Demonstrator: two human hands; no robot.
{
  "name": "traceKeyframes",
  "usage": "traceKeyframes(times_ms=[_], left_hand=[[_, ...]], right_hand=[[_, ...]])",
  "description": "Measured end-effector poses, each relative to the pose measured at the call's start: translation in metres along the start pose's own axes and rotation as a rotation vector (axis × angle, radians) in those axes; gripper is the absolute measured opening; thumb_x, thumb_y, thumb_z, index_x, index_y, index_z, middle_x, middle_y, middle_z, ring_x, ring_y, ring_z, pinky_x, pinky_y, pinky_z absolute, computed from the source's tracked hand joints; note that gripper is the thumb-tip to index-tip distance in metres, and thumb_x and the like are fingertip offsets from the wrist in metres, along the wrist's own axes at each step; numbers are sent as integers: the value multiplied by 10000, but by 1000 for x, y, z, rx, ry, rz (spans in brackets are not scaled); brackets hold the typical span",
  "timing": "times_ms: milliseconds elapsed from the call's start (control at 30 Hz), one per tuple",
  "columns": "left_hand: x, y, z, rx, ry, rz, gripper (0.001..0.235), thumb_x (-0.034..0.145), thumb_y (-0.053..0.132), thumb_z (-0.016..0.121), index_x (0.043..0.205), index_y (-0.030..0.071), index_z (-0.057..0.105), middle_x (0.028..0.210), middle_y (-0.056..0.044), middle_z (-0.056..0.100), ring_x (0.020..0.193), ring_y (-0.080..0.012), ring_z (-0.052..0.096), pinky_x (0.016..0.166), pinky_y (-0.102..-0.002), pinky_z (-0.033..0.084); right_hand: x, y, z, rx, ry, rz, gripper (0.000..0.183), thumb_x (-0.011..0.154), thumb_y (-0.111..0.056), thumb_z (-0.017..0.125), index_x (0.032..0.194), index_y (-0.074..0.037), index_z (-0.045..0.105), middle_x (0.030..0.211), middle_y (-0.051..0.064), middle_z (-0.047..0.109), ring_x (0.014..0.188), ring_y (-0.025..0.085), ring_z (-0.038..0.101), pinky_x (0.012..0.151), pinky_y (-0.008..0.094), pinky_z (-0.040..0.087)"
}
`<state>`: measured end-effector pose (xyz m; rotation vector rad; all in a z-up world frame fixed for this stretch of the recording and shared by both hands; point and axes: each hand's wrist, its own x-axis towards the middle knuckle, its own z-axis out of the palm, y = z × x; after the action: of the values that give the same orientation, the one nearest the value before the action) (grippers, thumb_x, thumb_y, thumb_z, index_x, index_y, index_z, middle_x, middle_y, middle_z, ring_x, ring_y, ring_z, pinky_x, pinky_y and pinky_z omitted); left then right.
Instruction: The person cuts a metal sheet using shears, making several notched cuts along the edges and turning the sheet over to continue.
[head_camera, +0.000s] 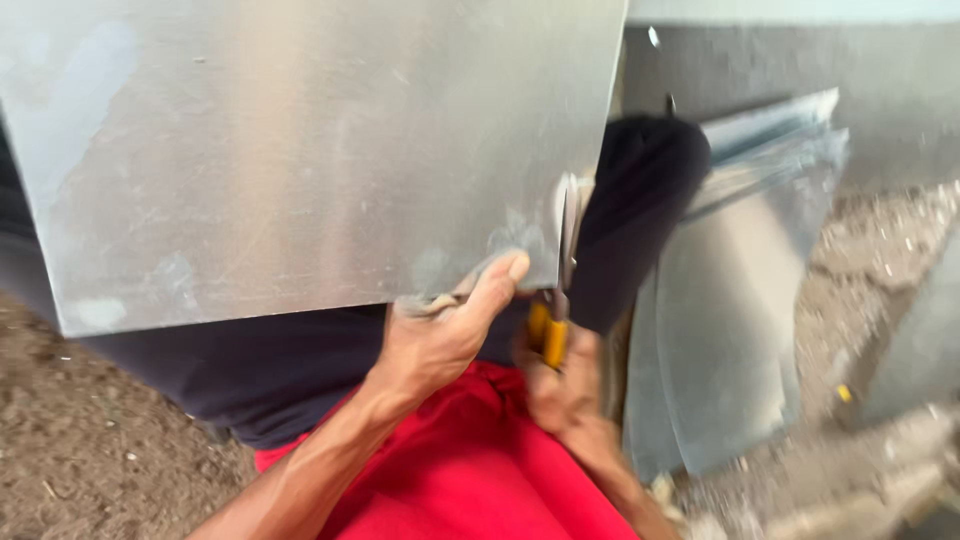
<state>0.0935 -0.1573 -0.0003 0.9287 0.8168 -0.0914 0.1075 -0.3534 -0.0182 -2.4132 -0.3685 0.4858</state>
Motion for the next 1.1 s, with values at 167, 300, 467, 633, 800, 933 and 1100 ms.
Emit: traceKeyframes(times_ms=[167, 300, 467, 633, 800, 933, 1100], left_hand=[[-10, 42, -90, 111, 65, 112, 200, 817, 121, 824, 938, -15, 743, 786, -68, 745, 646, -153, 691, 548, -296, 536], [-39, 60, -113, -105, 162, 523, 215, 930, 136, 808, 993, -53, 726, 844, -69, 754, 712, -101, 679, 681, -244, 556], [-41, 49, -75, 221, 302, 457, 327, 799, 193, 870, 1002, -45, 777, 833, -105, 796, 740, -128, 729, 672, -253, 601], [-37, 39, -88, -521, -170, 170, 313, 896, 222, 766, 1128, 19, 715, 990, -83, 799, 892, -124, 791, 776, -282, 653], [-15, 28, -103, -102, -29, 470, 317, 892, 114, 819, 1120, -86, 728, 998, -166, 774, 888, -171, 731, 811, -297, 596], [-28, 48, -119, 762, 192, 520, 488, 789, 139, 897, 1224, 2, 725, 1008, -138, 780, 914, -193, 734, 850, -276, 567], [-56, 59, -126, -130, 224, 703, 733, 952, 19, 749, 1566, -61, 356, 1248, -147, 724, 1129, -171, 714, 1004, -266, 569]], right_hand=[[24, -17, -57, -272, -319, 9, 161, 751, -109, 626, 883, -16, 626, 705, 187, 638, 646, 347, 640, 630, 420, 501], [1, -21, -45, -70, -530, 65, 134, 729, -95, 642, 830, -19, 684, 621, 147, 646, 572, 258, 644, 597, 370, 530], [-20, -5, -30, 33, -457, 168, 165, 720, -67, 639, 855, -6, 712, 673, 101, 723, 616, 177, 687, 624, 315, 562], [-21, 1, -43, 179, -262, 13, 208, 748, -14, 598, 936, 23, 678, 769, 82, 722, 697, 140, 692, 640, 269, 564], [1, 17, -25, 518, -314, 160, 193, 774, 46, 523, 938, 60, 623, 811, 124, 677, 683, 176, 648, 604, 300, 538], [22, -13, -29, 19, -430, 198, 259, 798, -5, 516, 992, 51, 678, 834, 190, 729, 731, 253, 715, 668, 327, 582], [55, -75, -30, 81, -891, 148, 780, 580, -103, 501, 1356, -38, 523, 1230, 109, 676, 1063, 278, 729, 739, 346, 583]])
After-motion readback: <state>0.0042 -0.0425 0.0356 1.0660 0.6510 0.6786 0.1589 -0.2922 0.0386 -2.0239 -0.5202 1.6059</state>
